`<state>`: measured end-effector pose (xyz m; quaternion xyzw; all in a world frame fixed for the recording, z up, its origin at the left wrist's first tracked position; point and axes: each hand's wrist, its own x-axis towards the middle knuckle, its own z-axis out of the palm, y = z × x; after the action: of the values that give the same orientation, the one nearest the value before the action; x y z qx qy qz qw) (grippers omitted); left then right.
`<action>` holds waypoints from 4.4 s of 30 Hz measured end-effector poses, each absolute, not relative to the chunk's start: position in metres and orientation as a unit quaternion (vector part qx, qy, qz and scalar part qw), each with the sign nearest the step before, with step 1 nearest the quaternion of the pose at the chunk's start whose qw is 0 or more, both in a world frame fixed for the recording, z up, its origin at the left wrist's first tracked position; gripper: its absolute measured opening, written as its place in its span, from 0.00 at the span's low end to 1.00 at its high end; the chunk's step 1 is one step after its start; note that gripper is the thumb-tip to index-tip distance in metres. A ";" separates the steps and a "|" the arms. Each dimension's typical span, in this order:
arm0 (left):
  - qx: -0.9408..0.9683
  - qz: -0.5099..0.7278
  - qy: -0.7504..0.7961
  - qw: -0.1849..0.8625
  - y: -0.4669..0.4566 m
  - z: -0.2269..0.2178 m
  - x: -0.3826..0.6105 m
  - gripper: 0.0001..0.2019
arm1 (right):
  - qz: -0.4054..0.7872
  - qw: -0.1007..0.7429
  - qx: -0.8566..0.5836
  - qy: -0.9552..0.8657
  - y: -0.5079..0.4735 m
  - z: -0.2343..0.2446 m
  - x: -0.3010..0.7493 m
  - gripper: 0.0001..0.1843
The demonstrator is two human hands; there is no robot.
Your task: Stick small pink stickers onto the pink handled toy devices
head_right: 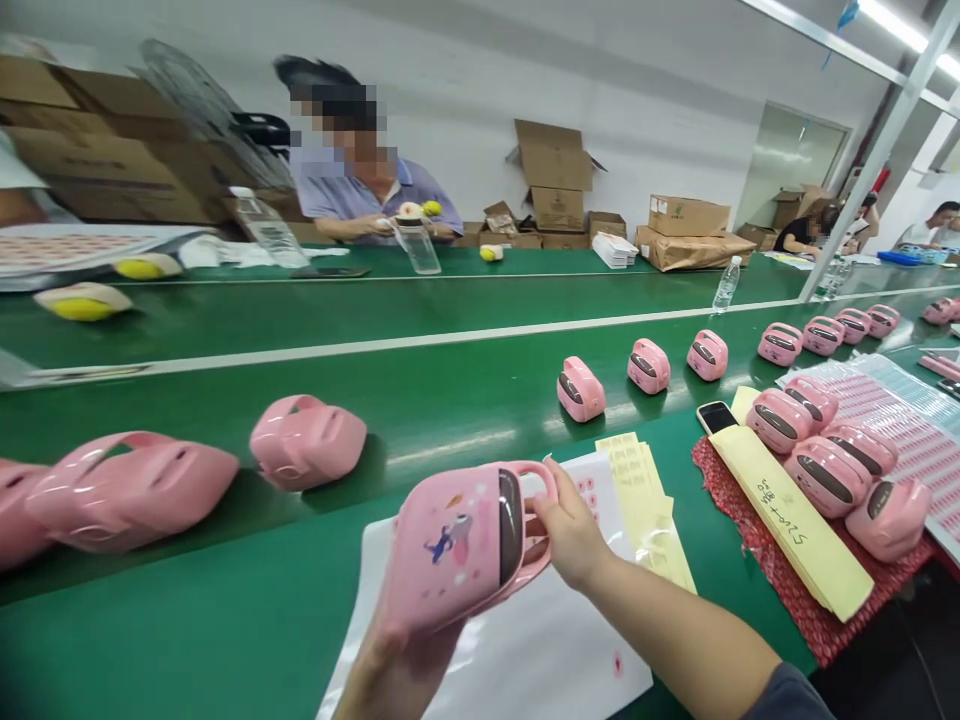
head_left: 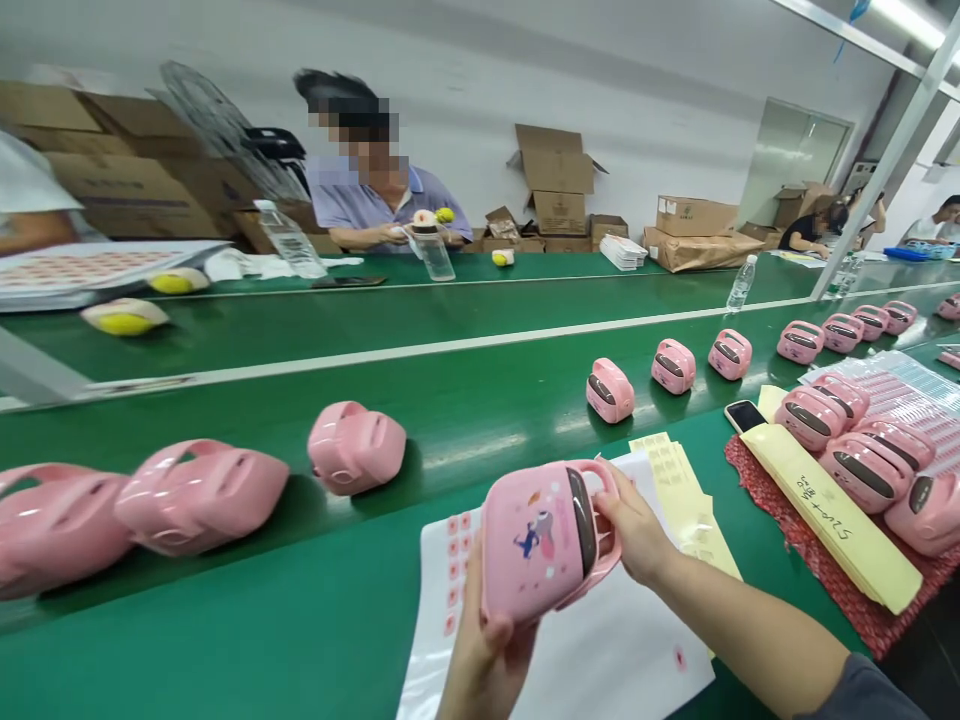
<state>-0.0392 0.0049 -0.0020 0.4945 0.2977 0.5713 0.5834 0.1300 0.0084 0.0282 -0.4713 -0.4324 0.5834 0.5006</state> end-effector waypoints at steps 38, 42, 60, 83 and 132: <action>0.072 0.608 0.296 0.733 -0.020 0.006 -0.026 0.19 | 0.507 0.506 -0.553 -0.425 -0.034 -0.007 0.280 0.22; 0.109 0.615 0.420 0.659 -0.019 0.029 0.004 0.20 | 0.529 0.556 -0.504 -0.395 -0.032 0.021 0.237 0.20; 0.228 0.661 0.459 0.548 -0.022 0.033 0.028 0.42 | 0.505 0.548 -0.495 -0.448 -0.025 0.033 0.132 0.10; 0.131 0.672 0.125 0.718 -0.038 -0.057 -0.093 0.21 | 0.280 0.454 -0.476 -0.699 0.064 0.009 0.083 0.19; -0.118 0.687 0.184 0.693 -0.032 0.011 -0.054 0.32 | 0.153 0.598 -0.373 -0.693 -0.013 0.012 0.026 0.18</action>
<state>-0.0545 -0.0320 0.0110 -0.1181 0.1840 0.6867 0.6933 0.0265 -0.0131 0.0120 -0.3728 -0.6930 0.1529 0.5978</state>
